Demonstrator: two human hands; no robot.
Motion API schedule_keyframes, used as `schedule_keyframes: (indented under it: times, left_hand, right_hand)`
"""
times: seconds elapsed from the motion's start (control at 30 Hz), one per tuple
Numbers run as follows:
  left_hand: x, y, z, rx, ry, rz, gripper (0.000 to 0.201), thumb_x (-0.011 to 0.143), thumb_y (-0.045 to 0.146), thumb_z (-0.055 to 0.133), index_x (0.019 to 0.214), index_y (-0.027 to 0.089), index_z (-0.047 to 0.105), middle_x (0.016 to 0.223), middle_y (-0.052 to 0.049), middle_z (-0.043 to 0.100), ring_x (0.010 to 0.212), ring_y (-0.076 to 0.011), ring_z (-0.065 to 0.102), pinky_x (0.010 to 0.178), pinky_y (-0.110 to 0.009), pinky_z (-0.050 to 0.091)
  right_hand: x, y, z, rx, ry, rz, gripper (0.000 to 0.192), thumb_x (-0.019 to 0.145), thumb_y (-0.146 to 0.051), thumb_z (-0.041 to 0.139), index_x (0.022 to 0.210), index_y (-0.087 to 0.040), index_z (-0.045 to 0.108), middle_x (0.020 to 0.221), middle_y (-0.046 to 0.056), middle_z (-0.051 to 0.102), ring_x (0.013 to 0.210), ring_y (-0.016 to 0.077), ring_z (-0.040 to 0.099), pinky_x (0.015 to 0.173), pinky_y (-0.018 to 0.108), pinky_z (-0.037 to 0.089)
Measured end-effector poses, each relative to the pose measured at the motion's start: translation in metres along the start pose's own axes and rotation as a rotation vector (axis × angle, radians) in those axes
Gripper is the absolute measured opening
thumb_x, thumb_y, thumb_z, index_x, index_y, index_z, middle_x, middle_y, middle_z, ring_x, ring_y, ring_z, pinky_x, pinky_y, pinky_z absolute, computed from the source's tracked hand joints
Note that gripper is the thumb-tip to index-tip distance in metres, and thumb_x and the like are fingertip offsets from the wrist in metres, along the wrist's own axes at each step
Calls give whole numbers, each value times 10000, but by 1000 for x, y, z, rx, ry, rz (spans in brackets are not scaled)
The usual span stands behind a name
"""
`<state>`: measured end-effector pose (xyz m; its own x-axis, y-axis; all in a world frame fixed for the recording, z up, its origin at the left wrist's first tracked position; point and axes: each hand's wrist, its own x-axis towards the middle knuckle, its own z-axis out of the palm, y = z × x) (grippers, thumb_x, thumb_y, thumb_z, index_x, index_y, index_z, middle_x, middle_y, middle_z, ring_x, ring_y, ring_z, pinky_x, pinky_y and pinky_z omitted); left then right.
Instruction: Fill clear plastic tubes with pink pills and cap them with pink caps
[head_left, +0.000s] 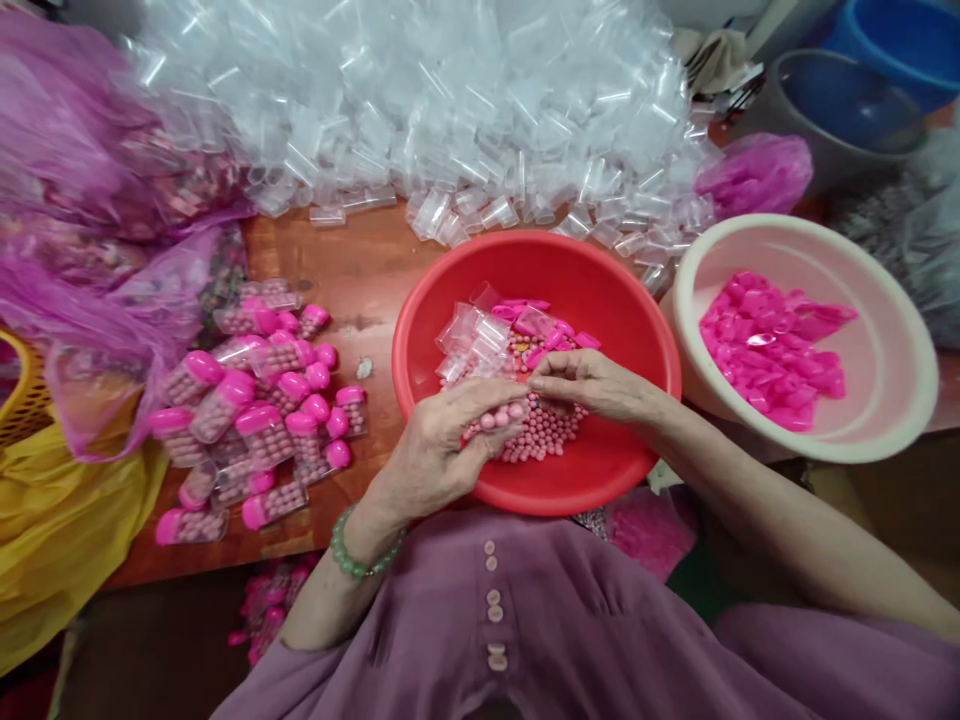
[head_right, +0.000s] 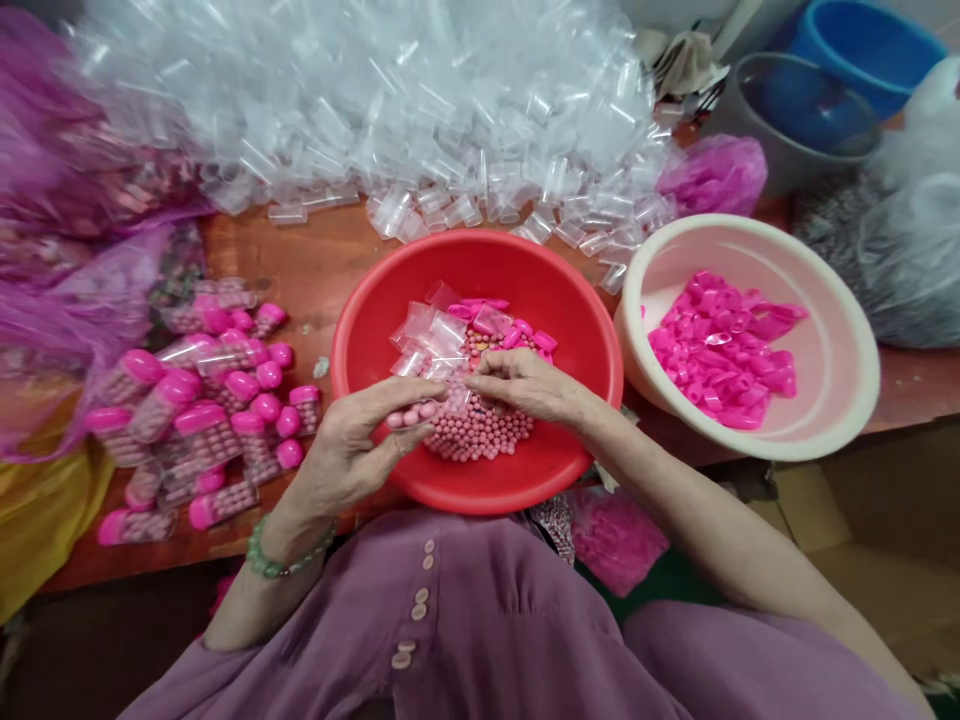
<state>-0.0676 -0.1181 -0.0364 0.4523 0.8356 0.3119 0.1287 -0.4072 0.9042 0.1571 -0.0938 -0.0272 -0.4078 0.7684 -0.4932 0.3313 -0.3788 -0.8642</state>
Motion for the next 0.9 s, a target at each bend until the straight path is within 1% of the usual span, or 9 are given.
schedule_keyframes:
  times: [0.1,0.23,0.37,0.5,0.6,0.7,0.73,0.8,0.9]
  left_hand:
    - [2,-2,0,-31,-16,-73,223,910,237,618,1109,152,671,999,-75,729,885,-155,670,817,-272,535]
    - [3,-4,-1,-197,-25,-198,162,897,246,632,1025,152,663,893,-41,691,794,-124,623,739,-229,510]
    - [6,-4,-2,-362,-23,-279,162,880,269,650,987,147,645,885,-44,665,831,-135,620,768,-244,514]
    - [10,-5,-4,-544,-23,-332,207,870,264,651,1043,151,628,915,-52,671,870,-149,650,804,-268,548]
    - [9,-6,-7,-623,3,-346,262,862,233,654,1113,170,608,920,-40,679,840,-142,668,805,-277,568]
    - [6,-5,-14,-579,65,-346,283,846,213,676,1121,172,625,924,-39,687,826,-139,670,796,-267,565]
    - [6,-6,-16,-549,90,-341,274,840,212,683,1107,167,637,922,-40,690,825,-138,666,793,-262,560]
    - [6,-7,-19,-495,124,-330,237,827,217,699,1051,153,660,892,-38,690,811,-135,655,778,-249,550]
    - [7,-13,-20,-467,102,-343,199,818,235,707,993,146,676,852,-28,675,775,-123,629,741,-231,534]
  right_hand:
    - [0,-2,1,-23,8,-50,396,797,-550,664,812,-162,584,647,-36,531,571,78,446,534,240,340]
    - [0,-11,3,-50,-7,-117,350,818,-507,658,836,-161,609,699,-13,565,618,95,473,567,254,366]
    - [2,-17,5,-79,34,-133,329,824,-492,647,839,-165,614,682,-12,562,617,104,476,569,259,371]
    - [7,-15,4,-166,62,-175,290,835,-461,623,864,-173,637,750,19,621,679,137,540,615,278,407]
    - [12,-11,-2,-378,101,-190,230,865,-401,571,880,-182,641,776,33,648,706,162,569,644,295,425]
    - [18,-7,-8,-759,107,-193,141,877,-267,552,929,-176,647,869,58,661,788,183,588,728,316,435]
    - [21,-6,-8,-886,84,-196,142,874,-216,545,957,-171,652,924,74,656,832,191,590,763,323,433]
    - [26,-5,-5,-1080,6,-182,212,857,-127,527,1018,-163,660,1007,101,621,873,197,582,788,322,425]
    - [33,-2,6,-1231,-149,-135,353,832,-89,535,1153,-181,648,1067,122,566,829,190,558,732,305,410]
